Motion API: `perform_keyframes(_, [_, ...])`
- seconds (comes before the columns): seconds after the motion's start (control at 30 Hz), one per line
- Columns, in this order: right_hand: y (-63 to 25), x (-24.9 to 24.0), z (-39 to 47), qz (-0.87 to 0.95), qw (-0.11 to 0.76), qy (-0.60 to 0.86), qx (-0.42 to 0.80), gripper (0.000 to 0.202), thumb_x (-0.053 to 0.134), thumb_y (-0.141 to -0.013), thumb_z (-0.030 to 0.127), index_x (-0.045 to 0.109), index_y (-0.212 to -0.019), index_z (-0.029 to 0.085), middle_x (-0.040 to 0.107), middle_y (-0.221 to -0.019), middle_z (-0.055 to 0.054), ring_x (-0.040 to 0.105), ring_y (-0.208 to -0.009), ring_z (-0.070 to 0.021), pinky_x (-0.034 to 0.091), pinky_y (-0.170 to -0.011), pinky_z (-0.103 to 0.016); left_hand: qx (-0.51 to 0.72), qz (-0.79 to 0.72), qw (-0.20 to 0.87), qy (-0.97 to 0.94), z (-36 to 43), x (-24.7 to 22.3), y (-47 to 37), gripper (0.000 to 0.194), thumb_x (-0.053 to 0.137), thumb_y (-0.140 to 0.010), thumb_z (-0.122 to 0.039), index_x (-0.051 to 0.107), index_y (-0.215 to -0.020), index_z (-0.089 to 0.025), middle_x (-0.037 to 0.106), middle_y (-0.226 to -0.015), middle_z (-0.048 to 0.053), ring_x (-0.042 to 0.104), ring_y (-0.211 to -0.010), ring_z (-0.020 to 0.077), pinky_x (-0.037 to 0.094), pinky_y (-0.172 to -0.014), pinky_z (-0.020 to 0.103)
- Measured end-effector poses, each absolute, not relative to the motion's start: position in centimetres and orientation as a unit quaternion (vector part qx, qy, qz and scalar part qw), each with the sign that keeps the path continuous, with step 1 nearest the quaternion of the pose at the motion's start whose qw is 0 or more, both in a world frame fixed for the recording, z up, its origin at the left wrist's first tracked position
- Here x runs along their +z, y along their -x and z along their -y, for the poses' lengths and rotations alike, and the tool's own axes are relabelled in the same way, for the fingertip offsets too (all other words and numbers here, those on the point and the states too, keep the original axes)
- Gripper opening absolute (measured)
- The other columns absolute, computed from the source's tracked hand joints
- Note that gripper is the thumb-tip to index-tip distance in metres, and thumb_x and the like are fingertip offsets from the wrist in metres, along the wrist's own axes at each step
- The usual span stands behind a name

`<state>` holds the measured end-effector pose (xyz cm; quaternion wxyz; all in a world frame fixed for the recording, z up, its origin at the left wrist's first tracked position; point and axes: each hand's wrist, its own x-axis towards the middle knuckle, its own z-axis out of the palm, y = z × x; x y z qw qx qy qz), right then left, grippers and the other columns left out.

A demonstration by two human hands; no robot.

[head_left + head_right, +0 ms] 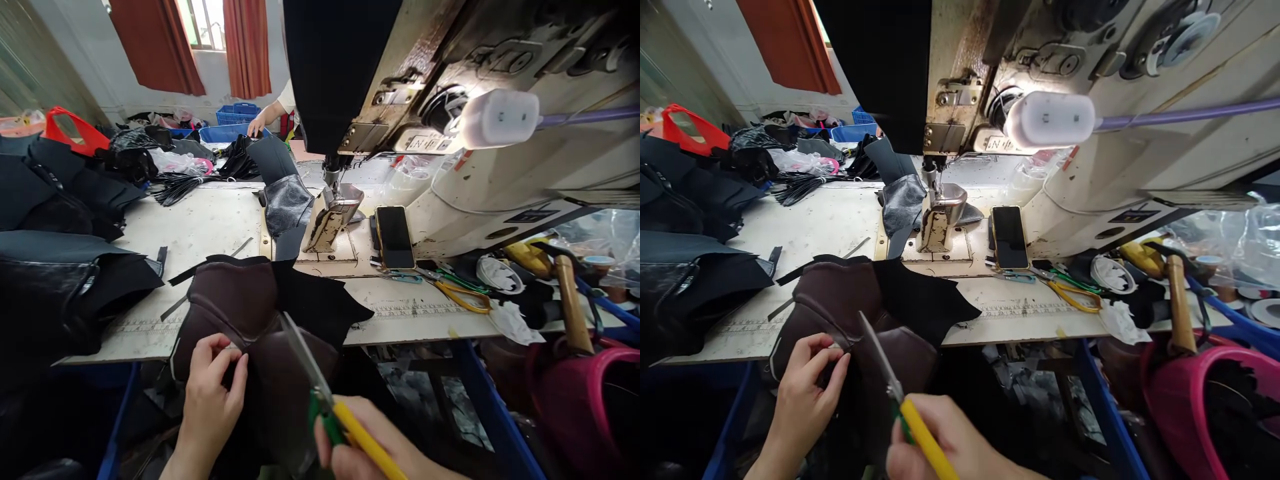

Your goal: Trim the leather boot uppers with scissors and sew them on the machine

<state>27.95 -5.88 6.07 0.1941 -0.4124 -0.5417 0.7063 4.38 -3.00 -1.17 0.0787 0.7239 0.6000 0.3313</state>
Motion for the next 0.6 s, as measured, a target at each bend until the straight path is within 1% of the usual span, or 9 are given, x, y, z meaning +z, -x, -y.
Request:
perform_keyframes(0.03, [-26.9, 5.1, 5.8, 0.506, 0.186, 0.381, 0.751, 0.062, 0.042, -0.079, 0.079, 0.049, -0.071, 0.018, 0.044, -0.060, 0.003, 0.041, -0.051, -0.0082, 0.034, -0.048, -0.020, 0.343, -0.588, 0.066, -0.729, 3.2, -1.2, -4.2, 0.008, 0.054, -0.091, -0.019, 0.059, -0.085, -0.020, 0.050, -0.107, 0.009, 0.055, -0.098, 0.0229, 0.050, -0.082, 0.041])
perform_keyframes(0.07, [-25.8, 3.8, 5.8, 0.485, 0.174, 0.361, 0.777, 0.068, 0.037, -0.079, 0.083, 0.050, -0.070, 0.017, 0.043, -0.057, 0.003, 0.041, -0.048, -0.0075, 0.034, -0.046, -0.019, 0.355, -0.578, 0.053, -0.733, 3.3, -1.2, -4.1, 0.007, 0.055, -0.090, -0.017, 0.060, -0.086, -0.020, 0.050, -0.113, 0.010, 0.055, -0.101, 0.0234, 0.050, -0.084, 0.042])
perform_keyframes(0.1, [-24.9, 2.3, 5.8, 0.446, 0.173, 0.348, 0.806, 0.069, 0.038, -0.078, 0.084, 0.050, -0.070, 0.016, 0.042, -0.055, 0.004, 0.040, -0.045, -0.0064, 0.033, -0.043, -0.018, 0.364, -0.571, 0.039, -0.735, 3.4, -1.2, -4.0, 0.007, 0.056, -0.089, -0.014, 0.060, -0.088, -0.020, 0.049, -0.117, 0.011, 0.055, -0.103, 0.0237, 0.051, -0.084, 0.041])
perform_keyframes(0.2, [-23.3, -1.5, 6.4, 0.365, 0.172, 0.365, 0.839, 0.069, 0.037, -0.081, 0.082, 0.051, -0.069, 0.016, 0.041, -0.049, 0.006, 0.037, -0.037, -0.0055, 0.029, -0.037, -0.017, 0.376, -0.559, 0.015, -0.739, 3.3, -1.2, -3.6, 0.013, 0.058, -0.087, -0.009, 0.060, -0.093, -0.020, 0.048, -0.123, 0.012, 0.055, -0.107, 0.0243, 0.053, -0.081, 0.039])
perform_keyframes(0.27, [-23.5, -2.8, 6.9, 0.343, 0.161, 0.394, 0.838, 0.069, 0.038, -0.080, 0.083, 0.050, -0.067, 0.016, 0.040, -0.046, 0.006, 0.038, -0.035, -0.0060, 0.028, -0.035, -0.017, 0.363, -0.548, 0.016, -0.753, 3.1, -1.2, -3.3, 0.016, 0.057, -0.086, -0.008, 0.058, -0.095, -0.020, 0.048, -0.126, 0.012, 0.054, -0.110, 0.0258, 0.052, -0.086, 0.041])
perform_keyframes(0.37, [-24.9, -3.0, 7.6, 0.358, 0.133, 0.412, 0.827, 0.071, 0.036, -0.082, 0.082, 0.053, -0.068, 0.015, 0.041, -0.048, 0.005, 0.038, -0.037, -0.0058, 0.029, -0.038, -0.017, 0.328, -0.556, 0.045, -0.762, 2.7, -1.1, -3.0, 0.012, 0.053, -0.088, -0.009, 0.054, -0.090, -0.020, 0.047, -0.134, 0.013, 0.053, -0.111, 0.0269, 0.047, -0.094, 0.047])
perform_keyframes(0.5, [-25.6, -2.2, 8.0, 0.406, 0.119, 0.417, 0.804, 0.070, 0.033, -0.089, 0.075, 0.058, -0.071, 0.013, 0.046, -0.054, 0.003, 0.040, -0.047, -0.0054, 0.031, -0.046, -0.017, 0.304, -0.578, 0.096, -0.751, 2.4, -0.9, -2.7, 0.012, 0.046, -0.092, -0.012, 0.049, -0.084, -0.020, 0.045, -0.138, 0.014, 0.050, -0.118, 0.0269, 0.045, -0.096, 0.046])
perform_keyframes(0.6, [-24.8, -2.0, 8.0, 0.386, 0.099, 0.427, 0.812, 0.072, 0.032, -0.087, 0.078, 0.057, -0.068, 0.013, 0.046, -0.053, 0.002, 0.042, -0.047, -0.0061, 0.031, -0.048, -0.018, 0.299, -0.582, 0.119, -0.747, 2.5, -0.8, -2.6, 0.012, 0.044, -0.093, -0.015, 0.048, -0.083, -0.021, 0.045, -0.138, 0.013, 0.047, -0.123, 0.0263, 0.043, -0.098, 0.045])
